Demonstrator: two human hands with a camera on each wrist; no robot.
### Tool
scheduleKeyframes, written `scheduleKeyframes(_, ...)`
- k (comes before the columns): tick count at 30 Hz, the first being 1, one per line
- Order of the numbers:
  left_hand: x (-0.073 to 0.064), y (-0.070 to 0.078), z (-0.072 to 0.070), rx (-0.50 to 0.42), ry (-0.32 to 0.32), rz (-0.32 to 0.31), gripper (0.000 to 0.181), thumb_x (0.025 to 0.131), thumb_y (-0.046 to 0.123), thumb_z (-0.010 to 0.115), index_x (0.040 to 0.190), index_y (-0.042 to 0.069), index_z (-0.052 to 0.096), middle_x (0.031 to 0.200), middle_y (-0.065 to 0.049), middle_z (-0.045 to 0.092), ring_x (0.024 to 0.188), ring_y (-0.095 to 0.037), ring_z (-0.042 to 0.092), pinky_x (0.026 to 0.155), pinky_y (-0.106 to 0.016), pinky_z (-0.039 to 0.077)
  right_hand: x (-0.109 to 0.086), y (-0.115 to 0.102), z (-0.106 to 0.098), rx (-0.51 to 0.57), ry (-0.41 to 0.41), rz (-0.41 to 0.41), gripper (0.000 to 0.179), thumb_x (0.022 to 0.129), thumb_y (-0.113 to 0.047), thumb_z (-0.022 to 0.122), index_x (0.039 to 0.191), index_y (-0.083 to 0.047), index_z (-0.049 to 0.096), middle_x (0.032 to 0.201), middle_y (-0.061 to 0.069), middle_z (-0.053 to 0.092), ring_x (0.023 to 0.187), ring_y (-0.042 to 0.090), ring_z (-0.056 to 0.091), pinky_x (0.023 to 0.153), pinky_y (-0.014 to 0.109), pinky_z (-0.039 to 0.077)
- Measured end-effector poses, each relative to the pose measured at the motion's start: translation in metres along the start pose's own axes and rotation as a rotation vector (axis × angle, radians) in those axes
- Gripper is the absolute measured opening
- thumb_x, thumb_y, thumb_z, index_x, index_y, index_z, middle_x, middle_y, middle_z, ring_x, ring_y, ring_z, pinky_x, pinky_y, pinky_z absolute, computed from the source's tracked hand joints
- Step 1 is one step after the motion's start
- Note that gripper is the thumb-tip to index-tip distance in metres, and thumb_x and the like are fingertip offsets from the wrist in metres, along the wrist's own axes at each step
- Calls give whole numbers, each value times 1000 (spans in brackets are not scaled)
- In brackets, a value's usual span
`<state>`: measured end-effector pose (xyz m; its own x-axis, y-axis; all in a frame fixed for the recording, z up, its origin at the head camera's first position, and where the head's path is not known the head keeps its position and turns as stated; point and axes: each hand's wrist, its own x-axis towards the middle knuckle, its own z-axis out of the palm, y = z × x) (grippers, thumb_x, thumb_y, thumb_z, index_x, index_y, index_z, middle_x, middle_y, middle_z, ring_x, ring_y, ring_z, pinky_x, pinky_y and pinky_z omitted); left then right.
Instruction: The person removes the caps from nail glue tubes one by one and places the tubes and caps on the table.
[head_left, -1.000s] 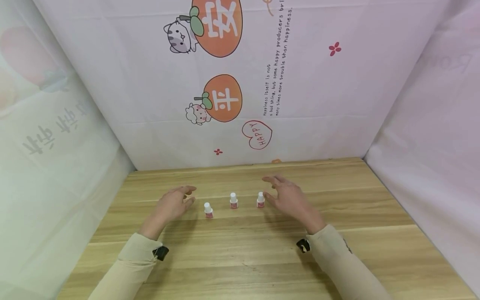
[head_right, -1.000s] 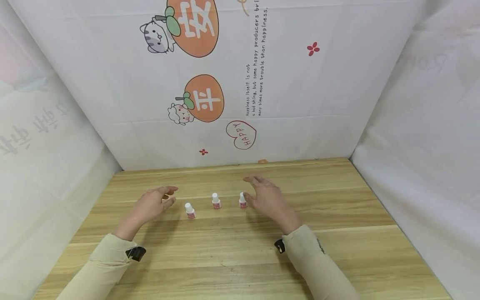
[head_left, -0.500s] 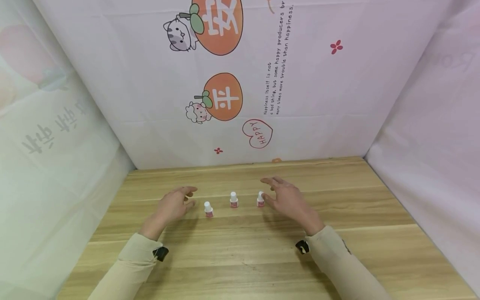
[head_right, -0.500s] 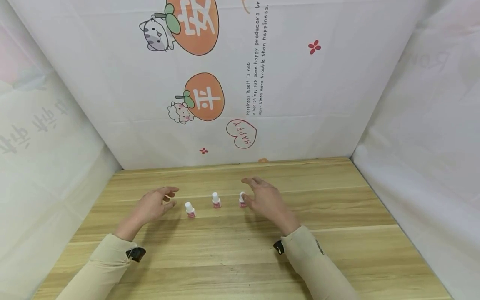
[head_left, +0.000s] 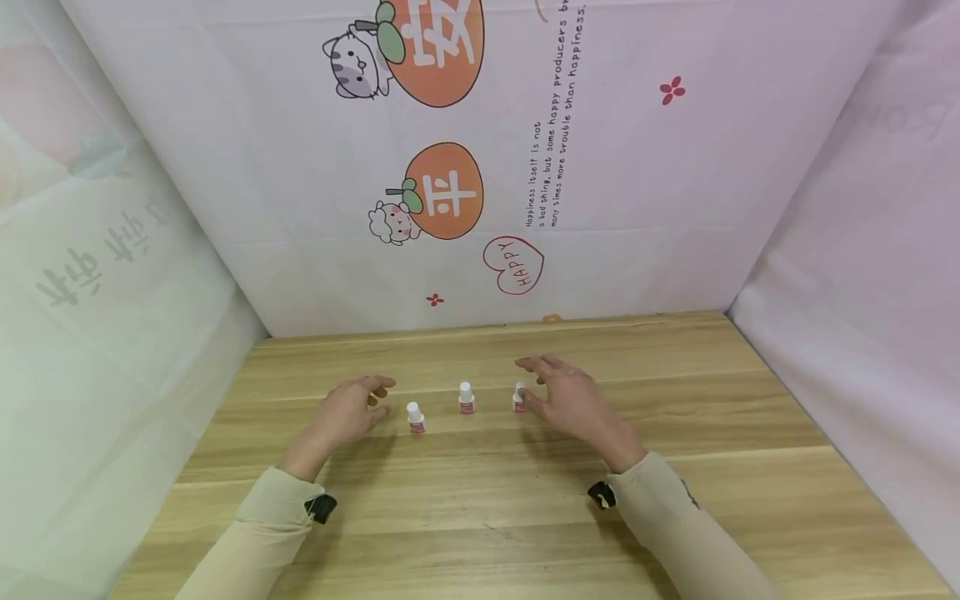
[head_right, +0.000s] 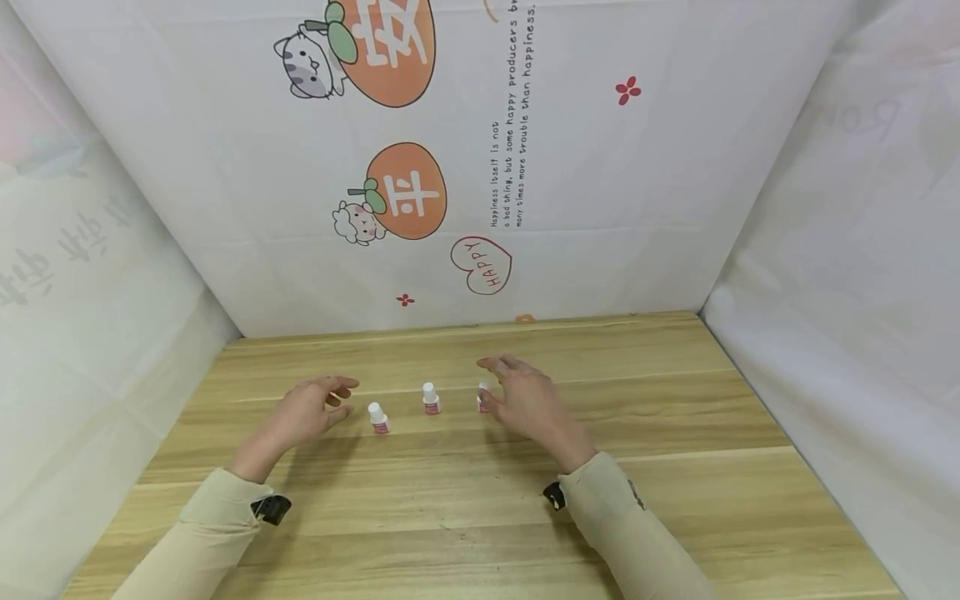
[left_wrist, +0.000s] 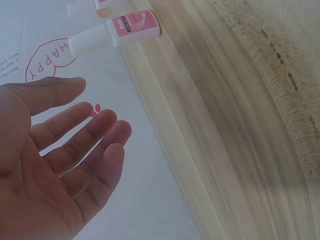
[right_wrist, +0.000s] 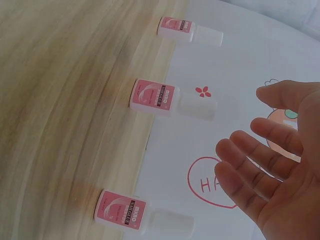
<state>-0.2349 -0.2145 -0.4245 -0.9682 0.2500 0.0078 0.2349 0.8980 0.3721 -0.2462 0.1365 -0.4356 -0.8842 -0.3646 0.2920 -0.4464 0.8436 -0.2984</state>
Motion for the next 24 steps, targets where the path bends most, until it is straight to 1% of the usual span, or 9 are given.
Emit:
scheduleKeyframes(10, 0, -3, 2, -16, -3, 14, 40, 92, 13, 70, 130, 7, 63, 115, -11, 70, 100, -28, 68, 84, -43, 59, 0, -9, -1, 10, -15, -9, 47, 93, -36, 68, 136, -19, 60, 121, 6, 67, 93, 18, 69, 76, 41, 58)
scheduleKeyframes(11, 0, -3, 3, -19, -5, 12, 40, 92, 13, 71, 130, 7, 63, 115, -11, 70, 100, -28, 68, 84, -43, 59, 0, -9, -1, 16, -19, -6, 47, 93, -36, 68, 136, -20, 60, 119, 6, 68, 93, 18, 69, 77, 41, 59)
scheduleKeyframes(14, -1, -3, 5, -20, -9, 7, 39, 91, 12, 71, 129, 7, 64, 115, -11, 70, 100, -26, 68, 85, -43, 58, 0, -10, 1, 47, -36, -3, 48, 92, -37, 69, 136, -19, 60, 115, 5, 69, 93, 19, 69, 75, 40, 58)
scheduleKeyframes(18, -1, -4, 7, -20, -13, 4, 39, 91, 13, 71, 129, 8, 65, 115, -10, 70, 99, -25, 68, 85, -43, 58, 1, -12, 3, 84, -54, 9, 48, 92, -35, 70, 136, -20, 60, 109, 3, 70, 91, 17, 68, 68, 32, 55)
scheduleKeyframes(24, 1, -5, 10, -15, -15, -6, 38, 91, 17, 72, 129, 10, 65, 116, -8, 71, 100, -24, 68, 86, -43, 58, 2, -17, 5, 104, -49, -2, 44, 92, -31, 70, 134, -19, 62, 108, 2, 70, 88, 14, 67, 65, 29, 52)
